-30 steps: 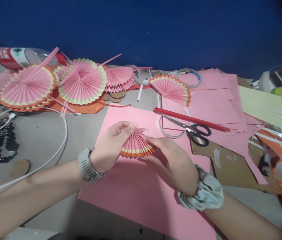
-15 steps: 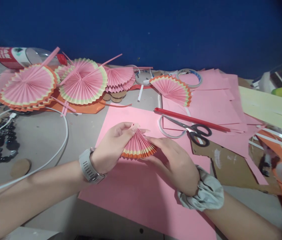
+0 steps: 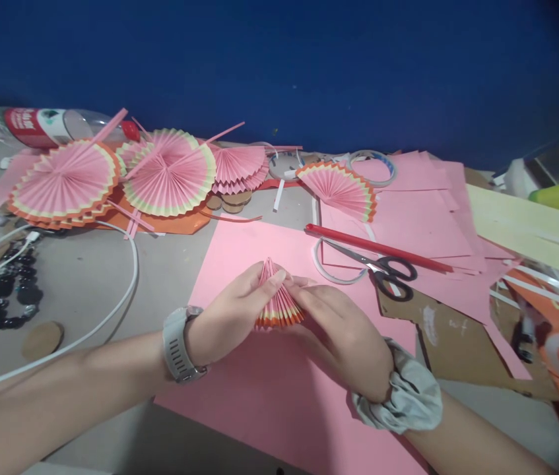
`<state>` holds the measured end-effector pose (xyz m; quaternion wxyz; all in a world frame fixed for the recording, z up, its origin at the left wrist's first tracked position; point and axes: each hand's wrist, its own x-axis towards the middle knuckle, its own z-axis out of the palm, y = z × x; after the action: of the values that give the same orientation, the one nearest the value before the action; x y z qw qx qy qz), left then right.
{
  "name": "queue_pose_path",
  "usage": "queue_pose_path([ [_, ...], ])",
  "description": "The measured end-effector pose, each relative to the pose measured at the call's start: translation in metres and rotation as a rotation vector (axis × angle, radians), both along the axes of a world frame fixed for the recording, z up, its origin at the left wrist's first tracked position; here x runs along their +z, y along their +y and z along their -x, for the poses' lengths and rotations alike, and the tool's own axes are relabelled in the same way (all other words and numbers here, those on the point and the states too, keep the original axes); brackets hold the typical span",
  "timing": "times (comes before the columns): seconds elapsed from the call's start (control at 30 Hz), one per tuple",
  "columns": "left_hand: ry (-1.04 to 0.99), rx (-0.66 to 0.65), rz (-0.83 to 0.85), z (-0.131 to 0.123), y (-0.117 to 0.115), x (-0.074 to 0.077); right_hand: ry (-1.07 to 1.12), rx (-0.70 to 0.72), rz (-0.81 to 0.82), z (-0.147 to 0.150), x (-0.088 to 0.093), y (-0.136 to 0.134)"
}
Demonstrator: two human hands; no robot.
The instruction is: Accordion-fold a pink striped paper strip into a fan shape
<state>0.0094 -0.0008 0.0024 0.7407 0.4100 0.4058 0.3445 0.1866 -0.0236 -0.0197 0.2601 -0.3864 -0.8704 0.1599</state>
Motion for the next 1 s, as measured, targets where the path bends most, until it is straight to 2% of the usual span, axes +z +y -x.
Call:
queue_pose_path([
  [0.07, 0.044, 0.002, -0.021, 0.001, 0.001, 0.001, 0.047, 0.016, 0.024, -0.003, 0.002, 0.001],
  [0.13, 0.054, -0.05, -0.06, 0.002, 0.003, 0.003, 0.144, -0.044, 0.074, -0.006, 0.005, 0.002],
  [0.23, -0.044, -0.359, -0.085, 0.004, 0.003, 0.008, 0.326, -0.135, 0.242, -0.011, 0.007, 0.006],
  [0.3, -0.118, -0.551, -0.071, 0.004, 0.0, 0.011, 0.432, -0.06, 0.413, -0.013, 0.007, 0.01],
  [0.37, -0.124, -0.641, -0.019, 0.004, -0.004, 0.014, 0.532, 0.076, 0.57, -0.013, 0.006, 0.013],
  [0.5, -0.01, -0.706, 0.078, 0.003, -0.008, 0.017, 0.704, 0.211, 0.756, -0.01, 0.005, 0.016],
  [0.6, -0.055, -0.719, 0.1, 0.002, -0.008, 0.018, 0.769, 0.245, 0.816, -0.008, 0.004, 0.015],
  [0.9, -0.246, -0.738, 0.162, -0.006, -0.01, 0.022, 0.857, 0.205, 0.882, -0.006, 0.006, 0.011],
  [1.0, -0.237, -0.723, 0.138, -0.006, -0.011, 0.022, 0.856, 0.205, 0.876, -0.006, 0.005, 0.011],
])
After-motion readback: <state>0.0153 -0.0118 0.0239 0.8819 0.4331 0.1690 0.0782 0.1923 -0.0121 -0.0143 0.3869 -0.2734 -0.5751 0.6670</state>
